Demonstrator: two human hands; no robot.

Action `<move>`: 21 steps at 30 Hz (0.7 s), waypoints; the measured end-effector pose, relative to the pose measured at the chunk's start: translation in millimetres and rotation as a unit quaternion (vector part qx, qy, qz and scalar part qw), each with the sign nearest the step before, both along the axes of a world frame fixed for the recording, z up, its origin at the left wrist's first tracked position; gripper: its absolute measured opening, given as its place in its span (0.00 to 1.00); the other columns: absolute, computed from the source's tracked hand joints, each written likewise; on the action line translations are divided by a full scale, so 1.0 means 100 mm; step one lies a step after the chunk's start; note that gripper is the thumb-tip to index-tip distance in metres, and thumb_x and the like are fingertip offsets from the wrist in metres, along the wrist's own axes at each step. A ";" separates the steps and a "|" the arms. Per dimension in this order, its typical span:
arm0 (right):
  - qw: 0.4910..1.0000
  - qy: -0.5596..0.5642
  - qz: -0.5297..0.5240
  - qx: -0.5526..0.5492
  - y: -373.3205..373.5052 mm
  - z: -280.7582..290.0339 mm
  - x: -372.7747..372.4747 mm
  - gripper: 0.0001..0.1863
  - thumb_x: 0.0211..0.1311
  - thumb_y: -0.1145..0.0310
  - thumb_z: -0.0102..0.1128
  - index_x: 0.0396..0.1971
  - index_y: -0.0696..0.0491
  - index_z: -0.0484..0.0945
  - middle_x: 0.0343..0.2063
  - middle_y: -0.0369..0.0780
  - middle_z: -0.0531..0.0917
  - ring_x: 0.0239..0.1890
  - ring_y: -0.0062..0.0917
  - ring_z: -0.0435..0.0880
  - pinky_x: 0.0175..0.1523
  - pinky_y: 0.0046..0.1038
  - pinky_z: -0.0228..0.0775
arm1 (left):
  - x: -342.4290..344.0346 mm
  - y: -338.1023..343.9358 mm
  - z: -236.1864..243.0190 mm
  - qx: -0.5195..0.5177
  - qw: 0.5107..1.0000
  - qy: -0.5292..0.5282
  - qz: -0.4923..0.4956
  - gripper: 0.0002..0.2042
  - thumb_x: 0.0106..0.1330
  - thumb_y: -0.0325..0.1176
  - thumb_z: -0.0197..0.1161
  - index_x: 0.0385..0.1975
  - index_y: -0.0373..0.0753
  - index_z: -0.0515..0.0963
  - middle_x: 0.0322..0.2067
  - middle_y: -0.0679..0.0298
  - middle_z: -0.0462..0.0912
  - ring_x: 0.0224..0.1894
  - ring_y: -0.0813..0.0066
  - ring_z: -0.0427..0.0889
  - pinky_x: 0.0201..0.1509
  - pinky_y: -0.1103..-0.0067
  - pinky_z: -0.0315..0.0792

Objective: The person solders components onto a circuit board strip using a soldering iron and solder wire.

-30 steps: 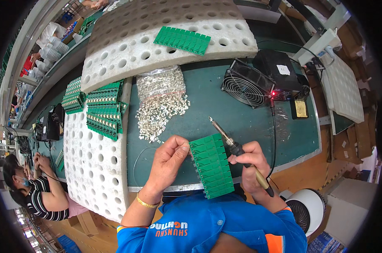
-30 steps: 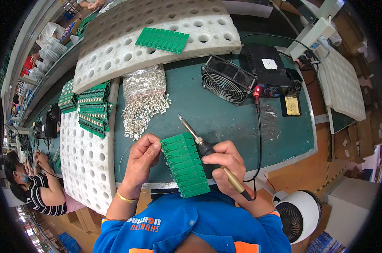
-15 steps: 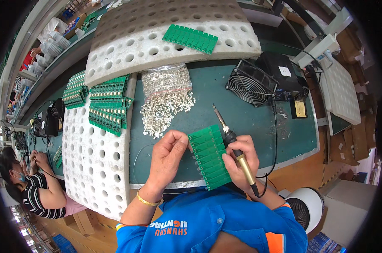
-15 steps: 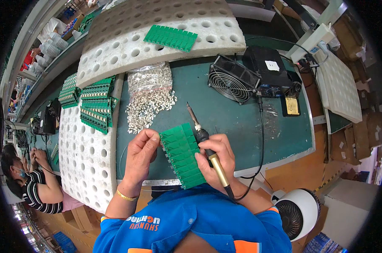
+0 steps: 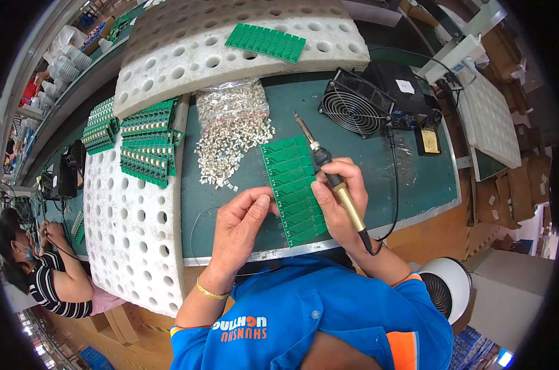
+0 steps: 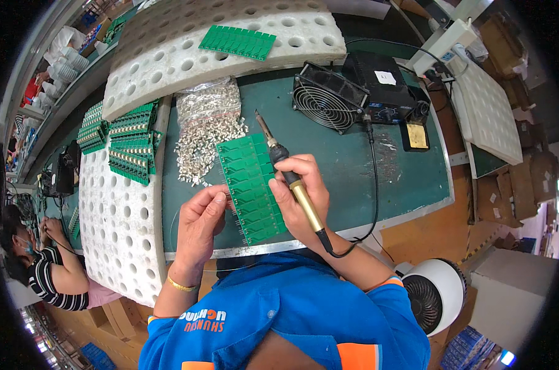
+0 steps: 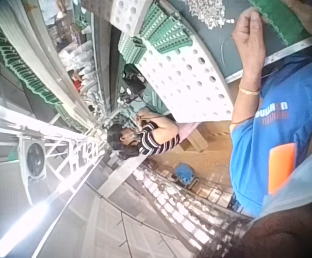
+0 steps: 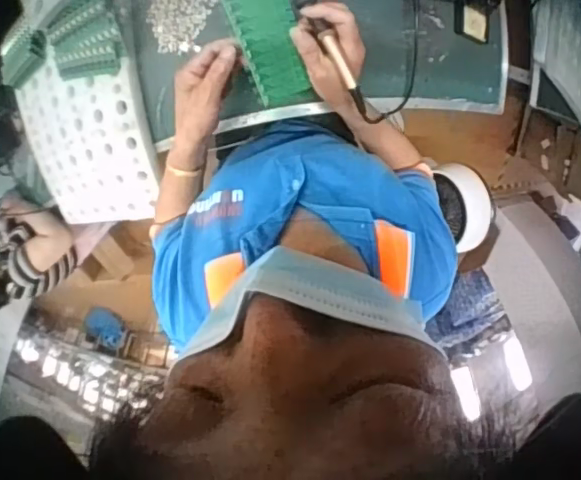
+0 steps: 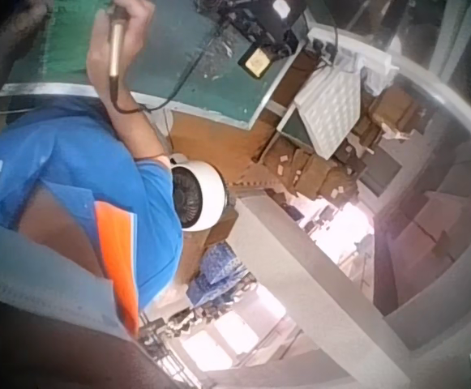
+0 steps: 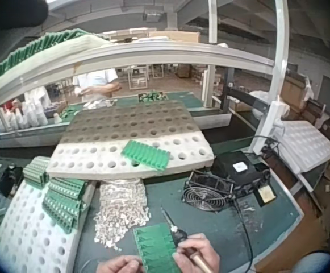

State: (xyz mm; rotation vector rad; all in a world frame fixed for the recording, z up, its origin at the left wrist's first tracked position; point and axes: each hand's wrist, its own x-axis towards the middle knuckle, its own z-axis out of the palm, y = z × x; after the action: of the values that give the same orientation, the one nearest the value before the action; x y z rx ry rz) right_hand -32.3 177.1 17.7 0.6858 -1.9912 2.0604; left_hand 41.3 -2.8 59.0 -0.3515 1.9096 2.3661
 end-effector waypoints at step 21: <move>0.999 -0.026 -0.033 0.022 -0.09 -0.13 0.04 0.14 0.61 0.76 0.64 0.46 0.54 0.74 0.40 0.38 0.74 0.34 0.19 0.77 0.40 0.21 0.72 | 0.06 0.04 -0.01 0.000 1.000 0.020 0.022 0.11 0.74 0.34 0.57 0.45 0.31 0.78 0.34 0.66 0.82 0.39 0.83 0.77 0.46 0.84 0.71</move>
State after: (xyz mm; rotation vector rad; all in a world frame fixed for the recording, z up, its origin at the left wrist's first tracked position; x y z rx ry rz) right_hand -27.9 167.9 4.7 0.5704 -2.0650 2.0216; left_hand 46.8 1.2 58.3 -0.3537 1.9385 2.4187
